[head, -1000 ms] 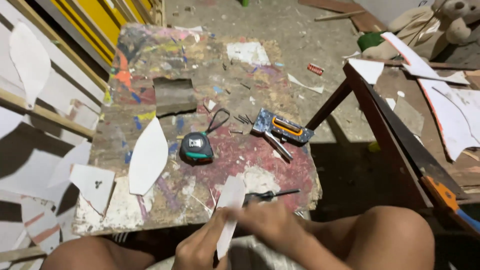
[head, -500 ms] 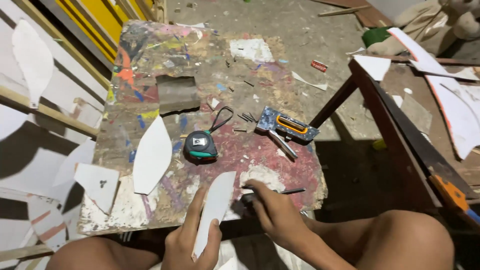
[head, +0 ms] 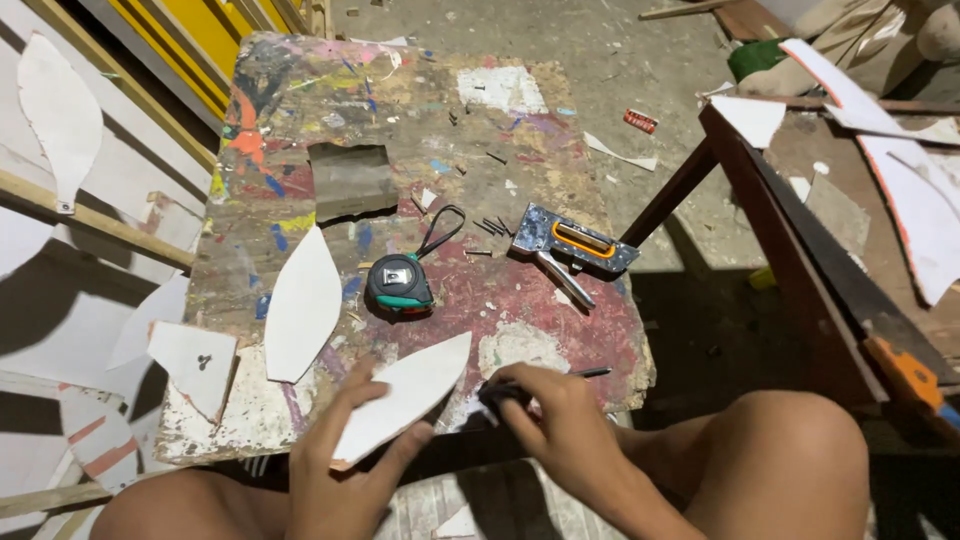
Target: Fabricating small components from foam material using a screwdriver for marking and scissors for cutting.
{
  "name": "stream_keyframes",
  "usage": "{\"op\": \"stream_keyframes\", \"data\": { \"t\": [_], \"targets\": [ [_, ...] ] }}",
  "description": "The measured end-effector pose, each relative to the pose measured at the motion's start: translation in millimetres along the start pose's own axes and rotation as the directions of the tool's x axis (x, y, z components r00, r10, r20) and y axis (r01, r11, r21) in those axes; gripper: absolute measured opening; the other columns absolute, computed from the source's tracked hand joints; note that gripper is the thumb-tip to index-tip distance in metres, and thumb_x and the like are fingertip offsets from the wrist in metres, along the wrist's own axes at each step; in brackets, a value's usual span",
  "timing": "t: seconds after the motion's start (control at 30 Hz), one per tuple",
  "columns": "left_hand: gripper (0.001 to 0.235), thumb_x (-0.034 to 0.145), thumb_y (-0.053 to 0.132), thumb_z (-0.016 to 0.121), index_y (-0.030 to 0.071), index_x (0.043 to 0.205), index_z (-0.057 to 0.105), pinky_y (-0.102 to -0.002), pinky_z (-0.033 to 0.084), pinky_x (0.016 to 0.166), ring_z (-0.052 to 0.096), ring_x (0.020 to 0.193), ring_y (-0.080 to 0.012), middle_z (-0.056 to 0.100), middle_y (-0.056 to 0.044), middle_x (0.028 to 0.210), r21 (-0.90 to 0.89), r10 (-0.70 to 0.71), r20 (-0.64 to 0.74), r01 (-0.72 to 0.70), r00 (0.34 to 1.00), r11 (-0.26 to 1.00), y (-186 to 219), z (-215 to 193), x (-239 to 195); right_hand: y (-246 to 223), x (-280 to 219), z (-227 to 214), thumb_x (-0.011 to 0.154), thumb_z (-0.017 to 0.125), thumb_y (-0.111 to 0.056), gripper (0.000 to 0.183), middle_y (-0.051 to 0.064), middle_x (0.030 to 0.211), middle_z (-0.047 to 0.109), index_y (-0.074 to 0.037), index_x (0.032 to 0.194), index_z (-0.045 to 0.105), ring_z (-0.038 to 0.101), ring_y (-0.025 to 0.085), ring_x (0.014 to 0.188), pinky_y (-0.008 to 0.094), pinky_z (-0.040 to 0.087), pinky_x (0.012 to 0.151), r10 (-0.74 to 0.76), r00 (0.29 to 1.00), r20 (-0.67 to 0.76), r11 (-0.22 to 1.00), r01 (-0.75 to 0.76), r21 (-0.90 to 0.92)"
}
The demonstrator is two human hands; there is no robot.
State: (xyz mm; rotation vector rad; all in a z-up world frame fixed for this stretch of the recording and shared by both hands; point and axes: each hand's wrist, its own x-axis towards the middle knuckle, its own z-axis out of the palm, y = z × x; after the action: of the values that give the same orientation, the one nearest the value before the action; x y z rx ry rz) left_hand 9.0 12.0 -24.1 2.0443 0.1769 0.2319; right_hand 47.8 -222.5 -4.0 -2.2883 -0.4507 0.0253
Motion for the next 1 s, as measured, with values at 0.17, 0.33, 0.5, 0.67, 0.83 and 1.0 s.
{"op": "stream_keyframes", "data": {
  "t": [0.17, 0.33, 0.5, 0.67, 0.83, 1.0],
  "targets": [
    [0.027, 0.076, 0.026, 0.084, 0.015, 0.101, 0.085, -0.026, 0.058, 0.094, 0.075, 0.114, -0.0094, 0.083, -0.004, 0.118, -0.08, -0.046, -0.005, 0.046, 0.999, 0.996, 0, 0, 4, 14, 17, -2, 0.087, 0.064, -0.012, 0.022, 0.005, 0.095, 0.082, -0.013, 0.107, 0.072, 0.078, 0.024, 0.086, 0.035, 0.054, 0.077, 0.115, 0.99, -0.087, 0.991, -0.121, -0.061],
    [0.032, 0.09, 0.013, 0.07, 0.013, 0.122, 0.076, -0.039, 0.047, 0.115, 0.066, 0.131, -0.0272, 0.074, -0.011, 0.132, -0.034, 0.358, 0.027, -0.357, 0.933, 0.934, -13, 0, 3, 18, 33, 3, 0.092, 0.058, -0.009, 0.027, 0.014, 0.092, 0.08, -0.007, 0.117, 0.069, 0.076, 0.03, 0.078, 0.041, 0.055, 0.07, 0.114, 0.988, -0.104, 0.987, -0.125, -0.101],
    [0.098, 0.039, 0.0, 0.074, 0.018, 0.136, 0.069, -0.064, 0.03, 0.116, 0.051, 0.142, -0.0377, 0.067, -0.005, 0.145, -0.104, 0.654, 0.492, -0.707, 0.574, 0.699, -70, -2, 17, 17, 40, 16, 0.082, 0.059, 0.009, 0.045, 0.018, 0.091, 0.077, -0.001, 0.124, 0.07, 0.073, 0.035, 0.079, 0.045, 0.057, 0.066, -0.043, 0.993, -0.109, 0.971, 0.016, -0.239],
    [0.046, 0.087, 0.048, 0.054, 0.029, 0.125, 0.073, -0.058, 0.032, 0.108, 0.057, 0.131, -0.0316, 0.072, -0.001, 0.133, 0.043, 0.677, 0.552, -0.828, 0.487, 0.559, -70, 15, 5, 16, 28, 47, 0.091, 0.056, -0.005, 0.034, 0.02, 0.108, 0.076, -0.002, 0.124, 0.065, 0.073, 0.038, 0.094, 0.047, 0.054, 0.078, -0.172, 0.981, -0.089, 0.956, 0.145, -0.254],
    [0.016, 0.097, 0.018, 0.064, 0.026, 0.086, 0.073, -0.05, 0.051, 0.093, 0.071, 0.103, -0.0232, 0.074, 0.002, 0.104, 0.279, 0.849, 0.358, -0.912, 0.389, 0.3, -62, 47, -23, 33, 23, 60, 0.082, 0.054, -0.005, 0.05, 0.023, 0.127, 0.067, 0.006, 0.131, 0.057, 0.064, 0.036, 0.118, 0.045, 0.044, 0.107, -0.338, 0.933, 0.124, 0.813, 0.356, -0.461],
    [0.021, 0.1, 0.017, 0.056, 0.019, 0.1, 0.077, -0.058, 0.048, 0.103, 0.068, 0.11, -0.0335, 0.073, -0.004, 0.104, 0.32, 0.847, 0.27, -0.872, 0.457, 0.369, -66, 77, -44, 38, 20, 57, 0.089, 0.056, -0.001, 0.053, 0.031, 0.144, 0.056, 0.011, 0.14, 0.052, 0.05, 0.041, 0.138, 0.048, 0.032, 0.122, -0.323, 0.901, 0.29, 0.703, 0.433, -0.563]
  ]
}}
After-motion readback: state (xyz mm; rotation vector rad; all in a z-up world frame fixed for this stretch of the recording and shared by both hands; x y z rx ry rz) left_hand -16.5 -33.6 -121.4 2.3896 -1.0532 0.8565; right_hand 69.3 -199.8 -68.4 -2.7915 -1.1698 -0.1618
